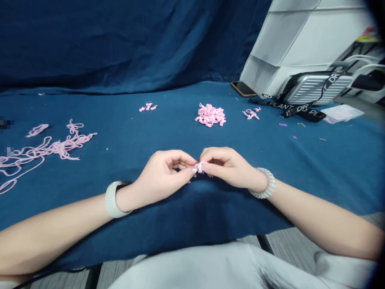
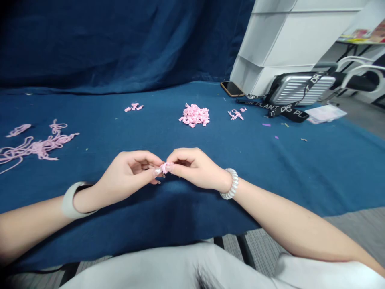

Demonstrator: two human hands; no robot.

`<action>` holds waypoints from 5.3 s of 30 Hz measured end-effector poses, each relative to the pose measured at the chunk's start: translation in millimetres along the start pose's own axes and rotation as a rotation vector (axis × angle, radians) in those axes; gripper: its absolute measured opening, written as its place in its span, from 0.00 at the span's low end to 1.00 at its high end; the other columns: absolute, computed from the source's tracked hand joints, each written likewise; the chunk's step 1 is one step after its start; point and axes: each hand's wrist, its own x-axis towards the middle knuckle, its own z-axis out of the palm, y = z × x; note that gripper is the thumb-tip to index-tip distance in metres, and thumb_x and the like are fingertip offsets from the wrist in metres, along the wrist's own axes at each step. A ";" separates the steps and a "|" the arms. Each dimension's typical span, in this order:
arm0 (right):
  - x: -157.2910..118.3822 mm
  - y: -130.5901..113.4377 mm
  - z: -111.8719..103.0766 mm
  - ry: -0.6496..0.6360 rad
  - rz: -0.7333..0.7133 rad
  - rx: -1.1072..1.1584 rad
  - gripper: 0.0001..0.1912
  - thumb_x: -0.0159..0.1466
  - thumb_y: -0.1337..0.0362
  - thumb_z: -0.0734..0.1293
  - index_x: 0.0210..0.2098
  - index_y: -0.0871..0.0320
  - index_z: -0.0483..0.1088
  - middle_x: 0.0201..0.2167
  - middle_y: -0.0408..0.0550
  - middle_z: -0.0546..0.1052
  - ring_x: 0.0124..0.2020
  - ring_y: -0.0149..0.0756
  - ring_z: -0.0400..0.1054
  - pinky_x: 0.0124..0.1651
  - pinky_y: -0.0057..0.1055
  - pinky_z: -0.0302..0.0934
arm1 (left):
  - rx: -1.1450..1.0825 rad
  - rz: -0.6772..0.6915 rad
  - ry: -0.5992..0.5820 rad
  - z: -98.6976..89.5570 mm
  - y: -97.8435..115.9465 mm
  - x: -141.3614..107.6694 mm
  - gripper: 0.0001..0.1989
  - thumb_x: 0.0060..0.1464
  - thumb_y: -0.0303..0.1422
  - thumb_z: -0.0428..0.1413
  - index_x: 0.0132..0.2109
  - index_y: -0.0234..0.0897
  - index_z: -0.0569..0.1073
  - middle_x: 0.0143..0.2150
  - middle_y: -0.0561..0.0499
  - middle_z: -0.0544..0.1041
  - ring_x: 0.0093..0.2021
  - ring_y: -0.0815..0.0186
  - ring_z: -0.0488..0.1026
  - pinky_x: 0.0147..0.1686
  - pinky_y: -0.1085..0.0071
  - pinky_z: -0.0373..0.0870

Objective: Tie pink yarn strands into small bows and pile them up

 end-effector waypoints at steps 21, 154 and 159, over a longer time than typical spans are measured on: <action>0.3 -2.1 -2.3 0.002 -0.029 -0.173 0.11 0.63 0.61 0.63 0.29 0.62 0.71 0.27 0.46 0.71 0.27 0.27 0.63 0.31 0.25 0.57 | 0.125 0.057 0.053 1.8 -3.6 -2.0 0.06 0.49 0.31 0.58 0.35 0.35 0.78 0.30 0.49 0.79 0.30 0.66 0.75 0.28 0.76 0.72; 0.2 7.9 8.6 0.130 0.304 -0.080 0.19 0.63 0.55 0.60 0.21 0.62 0.65 0.18 0.40 0.65 0.20 0.24 0.55 0.24 0.23 0.51 | -0.158 -0.131 -0.001 7.1 -33.0 13.2 0.10 0.55 0.37 0.54 0.30 0.33 0.69 0.24 0.53 0.73 0.23 0.73 0.70 0.23 0.78 0.69; 0.1 8.0 8.1 0.139 0.320 -0.028 0.20 0.65 0.54 0.59 0.23 0.61 0.65 0.19 0.41 0.66 0.21 0.24 0.58 0.25 0.23 0.54 | -0.208 -0.172 0.002 7.6 -31.1 15.1 0.11 0.54 0.37 0.55 0.30 0.33 0.69 0.24 0.53 0.74 0.24 0.73 0.71 0.25 0.77 0.70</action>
